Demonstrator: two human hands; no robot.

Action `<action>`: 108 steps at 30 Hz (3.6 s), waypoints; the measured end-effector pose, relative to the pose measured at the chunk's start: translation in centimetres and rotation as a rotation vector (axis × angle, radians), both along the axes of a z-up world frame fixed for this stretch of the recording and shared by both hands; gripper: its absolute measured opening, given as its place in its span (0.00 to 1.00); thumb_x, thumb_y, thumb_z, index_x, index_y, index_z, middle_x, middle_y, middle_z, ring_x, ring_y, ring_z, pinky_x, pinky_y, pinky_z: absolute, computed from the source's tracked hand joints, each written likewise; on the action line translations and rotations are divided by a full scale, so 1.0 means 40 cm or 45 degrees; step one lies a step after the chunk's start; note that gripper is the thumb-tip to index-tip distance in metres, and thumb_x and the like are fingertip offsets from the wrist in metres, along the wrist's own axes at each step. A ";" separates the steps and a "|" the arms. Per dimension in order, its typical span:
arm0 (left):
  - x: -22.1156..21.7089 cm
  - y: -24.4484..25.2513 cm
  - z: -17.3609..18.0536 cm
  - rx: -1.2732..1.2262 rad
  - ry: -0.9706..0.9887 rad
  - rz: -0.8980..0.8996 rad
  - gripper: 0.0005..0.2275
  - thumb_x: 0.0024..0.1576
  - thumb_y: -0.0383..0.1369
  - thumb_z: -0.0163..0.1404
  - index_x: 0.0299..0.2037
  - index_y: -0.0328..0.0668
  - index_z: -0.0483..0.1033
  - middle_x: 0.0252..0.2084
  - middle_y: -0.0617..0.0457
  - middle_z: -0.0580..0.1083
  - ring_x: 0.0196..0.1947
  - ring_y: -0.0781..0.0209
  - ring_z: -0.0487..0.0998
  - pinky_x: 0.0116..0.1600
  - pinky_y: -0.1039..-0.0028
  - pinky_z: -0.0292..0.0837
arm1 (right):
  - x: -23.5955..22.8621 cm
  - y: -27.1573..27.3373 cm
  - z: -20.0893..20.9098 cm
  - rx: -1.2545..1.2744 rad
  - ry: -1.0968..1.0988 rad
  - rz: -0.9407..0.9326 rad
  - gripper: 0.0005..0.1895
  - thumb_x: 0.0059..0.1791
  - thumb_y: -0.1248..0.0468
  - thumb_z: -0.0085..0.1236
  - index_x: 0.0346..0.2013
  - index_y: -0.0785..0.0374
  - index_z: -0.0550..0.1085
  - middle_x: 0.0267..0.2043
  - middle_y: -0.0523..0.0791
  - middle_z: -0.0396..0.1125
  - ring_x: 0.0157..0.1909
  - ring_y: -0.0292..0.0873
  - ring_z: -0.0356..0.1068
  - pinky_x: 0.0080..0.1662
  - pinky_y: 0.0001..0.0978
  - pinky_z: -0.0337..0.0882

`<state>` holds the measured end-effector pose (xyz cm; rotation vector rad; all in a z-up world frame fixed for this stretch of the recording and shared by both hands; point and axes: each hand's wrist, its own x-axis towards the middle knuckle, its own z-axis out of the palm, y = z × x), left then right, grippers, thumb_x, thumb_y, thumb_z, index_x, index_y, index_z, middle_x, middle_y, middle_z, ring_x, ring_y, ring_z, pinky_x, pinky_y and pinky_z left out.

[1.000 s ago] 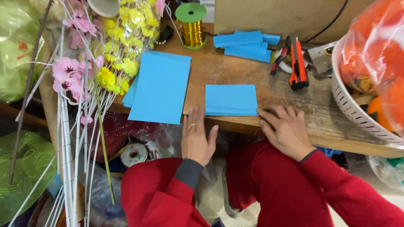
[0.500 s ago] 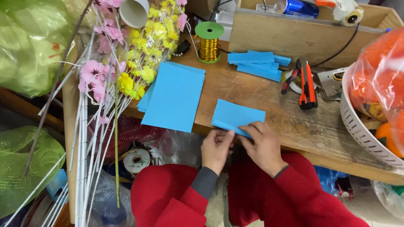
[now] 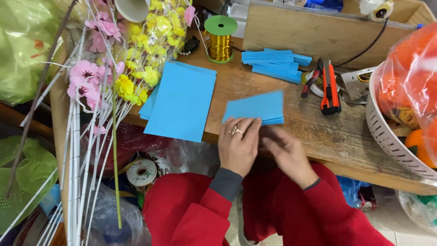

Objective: Folding small blue squares of paper into smaller rectangular shapes at a steady pace.

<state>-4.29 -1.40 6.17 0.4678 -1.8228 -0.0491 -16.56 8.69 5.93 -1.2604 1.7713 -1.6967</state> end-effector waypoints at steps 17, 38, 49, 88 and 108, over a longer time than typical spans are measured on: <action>0.041 -0.077 -0.120 0.451 -0.347 0.088 0.22 0.60 0.36 0.58 0.63 0.33 0.73 0.61 0.36 0.71 0.68 0.32 0.67 0.73 0.38 0.57 | -0.162 -0.101 -0.015 0.369 1.131 -0.095 0.23 0.51 0.54 0.63 0.61 0.36 0.77 0.61 0.37 0.69 0.62 0.52 0.65 0.56 0.46 0.67; 0.101 -0.101 -0.161 0.336 -0.614 -0.254 0.21 0.57 0.55 0.57 0.57 0.63 0.78 0.54 0.63 0.78 0.66 0.58 0.71 0.71 0.58 0.59 | -0.099 0.011 -0.010 0.063 1.293 0.108 0.14 0.48 0.57 0.69 0.48 0.47 0.82 0.46 0.39 0.75 0.53 0.48 0.72 0.50 0.40 0.68; 0.086 -0.094 -0.170 0.283 -0.688 -0.242 0.08 0.69 0.39 0.45 0.53 0.60 0.78 0.40 0.62 0.70 0.50 0.58 0.73 0.58 0.65 0.62 | -0.117 -0.002 -0.036 0.106 0.984 0.130 0.08 0.51 0.61 0.65 0.45 0.49 0.83 0.38 0.38 0.74 0.46 0.49 0.75 0.47 0.42 0.72; 0.041 -0.122 -0.136 0.584 -0.471 -0.319 0.05 0.63 0.42 0.55 0.44 0.59 0.81 0.39 0.63 0.73 0.50 0.58 0.72 0.56 0.66 0.65 | -0.120 -0.055 -0.013 0.410 0.791 0.052 0.05 0.56 0.63 0.59 0.46 0.56 0.80 0.42 0.48 0.69 0.53 0.58 0.69 0.53 0.53 0.69; 0.035 -0.110 -0.135 0.645 -0.464 -0.280 0.02 0.61 0.38 0.58 0.37 0.60 0.83 0.37 0.65 0.71 0.47 0.58 0.74 0.52 0.67 0.64 | -0.108 -0.036 -0.051 0.353 1.186 -0.039 0.07 0.55 0.60 0.57 0.48 0.47 0.79 0.41 0.42 0.64 0.51 0.53 0.67 0.50 0.49 0.70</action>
